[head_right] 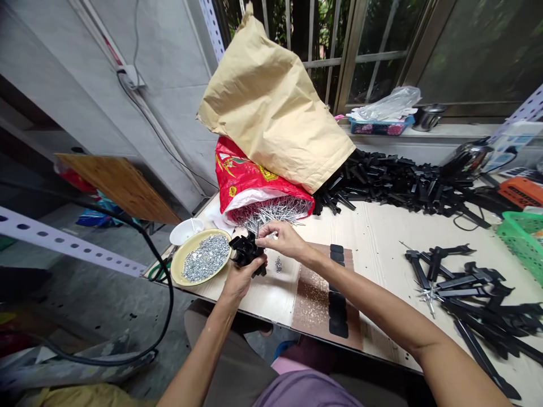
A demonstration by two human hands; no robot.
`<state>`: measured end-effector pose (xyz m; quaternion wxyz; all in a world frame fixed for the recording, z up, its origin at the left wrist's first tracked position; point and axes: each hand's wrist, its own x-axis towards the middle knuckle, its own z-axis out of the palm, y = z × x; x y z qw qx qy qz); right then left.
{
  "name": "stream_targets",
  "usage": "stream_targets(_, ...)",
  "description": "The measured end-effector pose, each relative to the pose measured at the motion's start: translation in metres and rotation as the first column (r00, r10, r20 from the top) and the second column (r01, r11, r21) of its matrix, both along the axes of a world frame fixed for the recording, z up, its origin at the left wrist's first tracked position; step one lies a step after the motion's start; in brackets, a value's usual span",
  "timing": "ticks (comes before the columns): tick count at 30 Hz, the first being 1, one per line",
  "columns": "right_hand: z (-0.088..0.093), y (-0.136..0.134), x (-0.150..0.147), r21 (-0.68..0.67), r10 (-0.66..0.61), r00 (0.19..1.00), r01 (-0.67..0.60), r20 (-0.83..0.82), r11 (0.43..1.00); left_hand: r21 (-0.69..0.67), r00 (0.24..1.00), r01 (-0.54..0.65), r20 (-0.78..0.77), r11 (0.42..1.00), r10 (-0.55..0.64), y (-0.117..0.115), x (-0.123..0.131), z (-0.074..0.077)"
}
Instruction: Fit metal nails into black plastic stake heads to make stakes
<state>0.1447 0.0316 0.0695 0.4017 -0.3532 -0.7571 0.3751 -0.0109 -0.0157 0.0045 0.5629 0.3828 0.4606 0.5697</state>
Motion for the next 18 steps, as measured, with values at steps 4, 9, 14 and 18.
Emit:
stream_targets(4, -0.008, -0.001, -0.001, 0.043, -0.003, 0.997, 0.000, 0.077, 0.999, 0.014, 0.999, -0.002, -0.043, 1.000, 0.003, 0.001, 0.000, -0.006)
stream_targets(9, -0.014, 0.010, 0.001, -0.128, 0.029, 1.000, -0.030, -0.009, 0.991, -0.001, 0.999, -0.045, -0.002, 0.999, 0.045, -0.001, 0.000, -0.006)
stream_targets(14, -0.038, 0.043, 0.010, -0.121, -0.222, 0.958, 0.246, 0.181, 0.962, -0.002, 0.996, -0.082, -0.020, 0.997, 0.082, -0.008, -0.004, 0.001)
stream_targets(18, -0.064, 0.061, 0.001, -0.099, -0.310, 0.838, 0.391, 0.449, 0.915, 0.048, 0.981, -0.112, -0.152, 0.993, 0.118, -0.011, -0.004, 0.004)
